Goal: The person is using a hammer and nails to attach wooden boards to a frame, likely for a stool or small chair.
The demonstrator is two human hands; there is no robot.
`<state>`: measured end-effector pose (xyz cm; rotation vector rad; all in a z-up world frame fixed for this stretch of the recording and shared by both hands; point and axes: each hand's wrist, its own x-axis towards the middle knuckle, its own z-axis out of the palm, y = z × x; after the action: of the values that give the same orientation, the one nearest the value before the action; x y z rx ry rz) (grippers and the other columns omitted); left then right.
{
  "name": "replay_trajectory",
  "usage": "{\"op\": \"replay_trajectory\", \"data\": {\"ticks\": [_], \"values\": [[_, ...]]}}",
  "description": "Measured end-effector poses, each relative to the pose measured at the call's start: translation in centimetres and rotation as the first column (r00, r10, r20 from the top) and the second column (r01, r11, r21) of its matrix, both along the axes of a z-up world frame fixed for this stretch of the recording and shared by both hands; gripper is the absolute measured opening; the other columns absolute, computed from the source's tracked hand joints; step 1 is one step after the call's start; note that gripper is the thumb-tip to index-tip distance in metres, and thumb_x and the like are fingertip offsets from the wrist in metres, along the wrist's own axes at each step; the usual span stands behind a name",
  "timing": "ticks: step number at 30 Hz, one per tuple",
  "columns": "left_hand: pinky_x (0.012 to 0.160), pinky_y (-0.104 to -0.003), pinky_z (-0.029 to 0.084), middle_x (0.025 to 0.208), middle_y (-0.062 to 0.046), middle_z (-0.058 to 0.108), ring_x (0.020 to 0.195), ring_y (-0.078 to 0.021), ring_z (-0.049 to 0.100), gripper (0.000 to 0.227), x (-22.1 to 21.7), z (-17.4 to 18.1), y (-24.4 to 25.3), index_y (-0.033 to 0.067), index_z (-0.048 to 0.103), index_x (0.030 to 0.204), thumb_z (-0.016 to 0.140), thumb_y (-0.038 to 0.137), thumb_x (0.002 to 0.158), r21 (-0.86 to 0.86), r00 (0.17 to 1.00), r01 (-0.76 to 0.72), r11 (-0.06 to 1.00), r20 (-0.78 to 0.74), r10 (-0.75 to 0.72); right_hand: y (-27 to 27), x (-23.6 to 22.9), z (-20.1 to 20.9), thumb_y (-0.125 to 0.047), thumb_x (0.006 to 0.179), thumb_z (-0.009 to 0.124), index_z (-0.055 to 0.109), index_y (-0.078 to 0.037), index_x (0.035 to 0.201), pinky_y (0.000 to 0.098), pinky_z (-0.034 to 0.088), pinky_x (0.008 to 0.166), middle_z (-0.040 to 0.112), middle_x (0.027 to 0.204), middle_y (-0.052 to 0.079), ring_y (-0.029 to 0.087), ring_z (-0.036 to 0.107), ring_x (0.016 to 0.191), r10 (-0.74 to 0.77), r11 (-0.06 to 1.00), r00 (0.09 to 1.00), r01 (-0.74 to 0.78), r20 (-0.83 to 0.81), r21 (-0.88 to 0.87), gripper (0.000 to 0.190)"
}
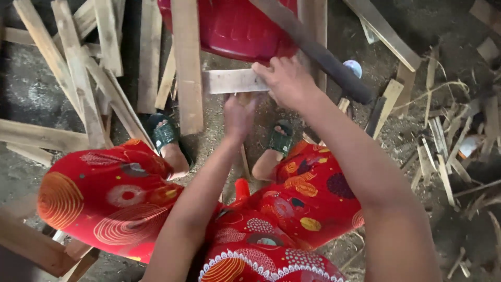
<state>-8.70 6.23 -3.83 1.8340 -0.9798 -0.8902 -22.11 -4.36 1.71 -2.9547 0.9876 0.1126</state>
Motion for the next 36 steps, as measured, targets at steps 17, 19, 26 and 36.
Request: {"op": "replay_trajectory", "data": {"ticks": [17,19,26,36], "values": [[0.087,-0.052,0.053,0.091,-0.017,0.076,0.099,-0.0400,0.071,0.017,0.8,-2.5,-1.8,0.0083,0.081,0.096,0.073,0.022,0.089,-0.331,0.979,0.202,0.922,0.058,-0.194,0.1,0.0,-1.4,-0.029,0.085,0.077,0.046,-0.026,0.142,0.0572,0.048,0.088,0.056,0.113,0.009,0.032,0.062,0.106,-0.104,0.976,0.993,0.114,-0.061,0.188,0.065],[0.088,-0.055,0.052,0.092,-0.022,0.075,0.100,-0.0438,0.070,0.021,1.2,-2.1,-1.8,0.0044,0.080,0.096,0.070,0.022,0.091,-0.343,0.965,0.262,0.902,0.070,-0.254,0.2,0.2,-1.1,-0.029,0.085,0.076,0.044,-0.028,0.145,0.0581,0.048,0.089,0.056,0.114,0.008,0.031,0.061,0.107,-0.110,0.973,0.991,0.123,-0.072,0.197,0.067],[0.082,-0.063,0.050,0.096,-0.024,0.074,0.100,-0.0491,0.067,0.021,1.8,-2.9,-1.6,0.0019,0.076,0.099,0.066,0.019,0.092,-0.320,0.954,0.295,0.900,0.046,-0.296,0.5,1.0,1.0,-0.020,0.090,0.072,0.047,-0.021,0.145,0.0613,0.043,0.097,0.054,0.121,0.015,0.036,0.056,0.117,-0.157,0.922,0.982,0.183,-0.102,0.342,0.060],[0.105,-0.063,0.042,0.117,-0.022,0.072,0.119,-0.0458,0.061,0.031,2.8,-7.1,-0.9,0.0031,0.074,0.120,0.070,0.017,0.092,-0.279,0.945,0.278,0.919,-0.091,-0.313,0.7,1.5,1.2,-0.018,0.091,0.072,0.046,-0.015,0.142,0.0617,0.043,0.097,0.054,0.122,0.018,0.038,0.056,0.119,-0.138,0.915,0.987,0.159,-0.083,0.371,0.057]]}}
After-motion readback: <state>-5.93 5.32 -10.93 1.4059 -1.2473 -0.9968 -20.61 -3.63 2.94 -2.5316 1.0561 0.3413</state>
